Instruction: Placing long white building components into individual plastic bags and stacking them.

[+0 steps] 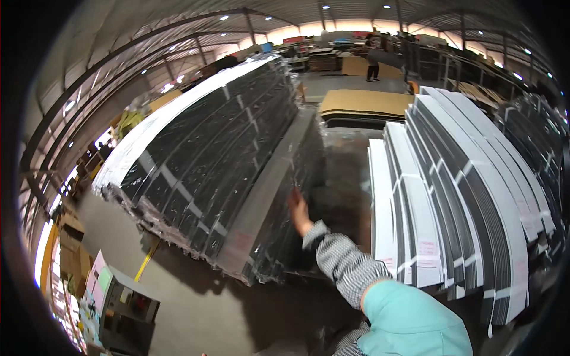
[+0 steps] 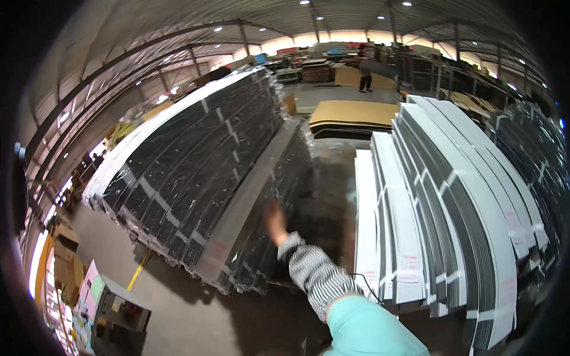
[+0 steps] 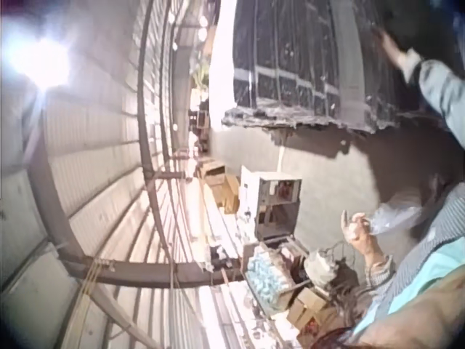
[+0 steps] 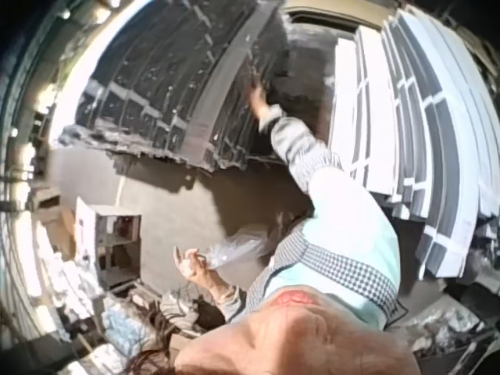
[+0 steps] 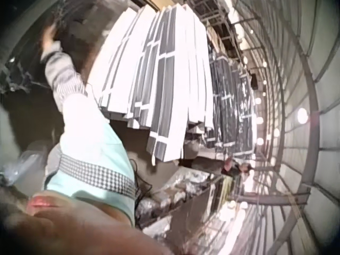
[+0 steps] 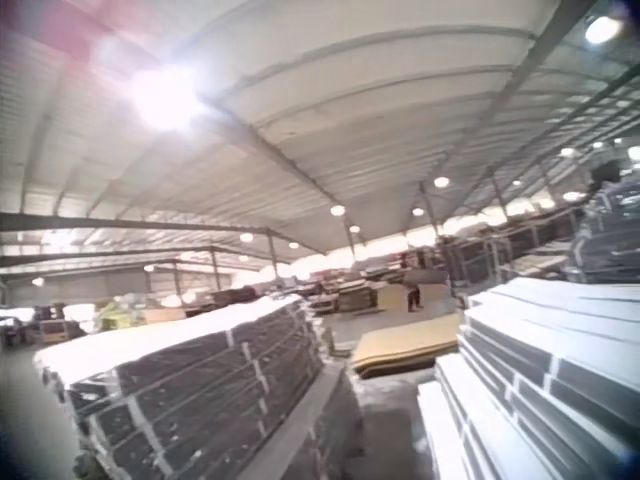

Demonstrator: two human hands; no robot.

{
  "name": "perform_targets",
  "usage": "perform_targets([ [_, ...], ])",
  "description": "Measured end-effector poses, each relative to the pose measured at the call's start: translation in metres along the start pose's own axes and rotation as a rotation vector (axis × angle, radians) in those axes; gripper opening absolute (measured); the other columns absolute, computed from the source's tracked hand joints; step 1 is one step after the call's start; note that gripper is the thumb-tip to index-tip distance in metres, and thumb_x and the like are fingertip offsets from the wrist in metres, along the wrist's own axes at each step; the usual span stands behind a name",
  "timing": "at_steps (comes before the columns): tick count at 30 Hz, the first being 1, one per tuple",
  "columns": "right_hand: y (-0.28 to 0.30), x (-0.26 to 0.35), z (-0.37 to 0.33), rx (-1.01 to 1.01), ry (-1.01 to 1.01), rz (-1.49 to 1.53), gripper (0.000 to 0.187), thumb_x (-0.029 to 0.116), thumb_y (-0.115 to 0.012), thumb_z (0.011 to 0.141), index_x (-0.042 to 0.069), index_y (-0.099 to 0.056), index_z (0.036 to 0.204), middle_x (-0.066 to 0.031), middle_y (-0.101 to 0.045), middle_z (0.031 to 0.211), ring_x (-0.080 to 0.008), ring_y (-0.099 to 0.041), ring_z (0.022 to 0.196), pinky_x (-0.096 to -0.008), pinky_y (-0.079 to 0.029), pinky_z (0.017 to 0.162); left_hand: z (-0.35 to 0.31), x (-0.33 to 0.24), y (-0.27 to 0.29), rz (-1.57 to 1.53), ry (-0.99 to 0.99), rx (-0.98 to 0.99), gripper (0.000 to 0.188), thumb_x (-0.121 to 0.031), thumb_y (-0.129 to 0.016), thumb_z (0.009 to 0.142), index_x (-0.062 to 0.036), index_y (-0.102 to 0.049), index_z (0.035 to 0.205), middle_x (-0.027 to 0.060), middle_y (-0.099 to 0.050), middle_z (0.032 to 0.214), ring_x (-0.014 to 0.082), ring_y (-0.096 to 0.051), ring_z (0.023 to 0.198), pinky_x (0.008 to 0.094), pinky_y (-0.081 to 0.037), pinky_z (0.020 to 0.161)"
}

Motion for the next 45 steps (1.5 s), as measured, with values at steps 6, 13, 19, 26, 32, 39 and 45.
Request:
perform_targets([
  [6,0.154,0.186,-0.215,0.068,0.206,-0.285,0.029,0.006,-0.067,0.088,0.002,-0.065,0.117,-0.0158,-0.065,0.122,-0.0286,-0.062,0.115,-0.0359,-0.049,0.097,-0.017,-0.004,-0.017,0.313,-0.389,0.294,0.025,-0.015,-0.055,0.099,0.0026,-0.061,0.082,0.0091,-0.061,0.078,0.0197,-0.060,0.073,0.0326,-0.050,0.083],
  [13,0.328,0.503,-0.364,-0.232,0.884,-0.767,0.029,-0.007,-0.065,0.082,0.000,-0.063,0.111,-0.0202,-0.062,0.117,-0.0372,-0.058,0.114,-0.0430,-0.048,0.097,-0.088,-0.003,0.014,-0.116,-0.287,0.467,0.038,-0.022,-0.047,0.102,0.0014,-0.058,0.075,0.0099,-0.065,0.085,0.0098,-0.049,0.061,0.0205,-0.045,0.068],
  [19,0.469,0.581,-0.432,-0.577,0.407,-1.656,0.060,0.030,-0.075,0.080,0.004,-0.057,0.131,-0.0218,-0.048,0.143,-0.0424,-0.038,0.137,-0.0526,-0.036,0.108,-0.150,-0.049,0.007,-0.460,-0.037,0.677,0.034,-0.019,-0.059,0.100,-0.0003,-0.053,0.128,0.0071,-0.066,0.090,0.0017,-0.042,0.054,0.0179,-0.032,0.045],
  [26,0.506,0.558,-0.406,-0.320,-0.056,-1.714,0.093,0.064,-0.071,0.076,0.014,-0.043,0.149,-0.0202,-0.024,0.161,-0.0454,-0.024,0.146,-0.0688,-0.029,0.105,-0.234,-0.107,-0.066,-0.770,0.134,0.854,0.031,-0.014,-0.060,0.101,-0.0015,-0.054,0.128,0.0074,-0.066,0.096,0.0023,-0.042,0.054,0.0183,-0.032,0.048],
  [32,0.495,0.589,-0.464,-0.394,0.056,-1.613,0.065,0.040,-0.067,0.078,0.008,-0.057,0.134,-0.0201,-0.042,0.151,-0.0442,-0.044,0.130,-0.0600,-0.034,0.104,-0.279,-0.143,-0.088,-0.975,0.301,0.947,0.034,-0.012,-0.060,0.100,-0.0015,-0.052,0.132,0.0079,-0.066,0.100,0.0040,-0.043,0.055,0.0204,-0.033,0.049],
  [39,0.431,0.592,-0.581,0.042,0.274,-0.602,0.046,0.026,-0.083,0.081,0.003,-0.063,0.115,-0.0134,-0.063,0.122,-0.0266,-0.060,0.112,-0.0382,-0.045,0.093,-0.324,-0.155,-0.094,-0.952,0.480,0.887,0.028,-0.010,-0.053,0.102,-0.0011,-0.051,0.129,0.0097,-0.065,0.099,0.0072,-0.048,0.055,0.0233,-0.041,0.053],
  [45,0.461,0.604,-0.589,-0.040,0.694,-0.618,0.012,0.010,-0.075,0.087,0.003,-0.066,0.092,-0.0066,-0.063,0.086,-0.0203,-0.058,0.081,-0.0317,-0.047,0.071,-0.375,-0.152,-0.085,-0.739,0.322,1.043,0.032,-0.021,-0.059,0.101,-0.0008,-0.053,0.125,0.0146,-0.067,0.101,0.0153,-0.065,0.068,0.0241,-0.052,0.062],
])
Point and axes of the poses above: each hand's wrist, its own z-axis towards the middle knuckle, its own y-axis out of the back of the hand, x = y × z, the point moved 5 cm from there along z, towards the middle knuckle
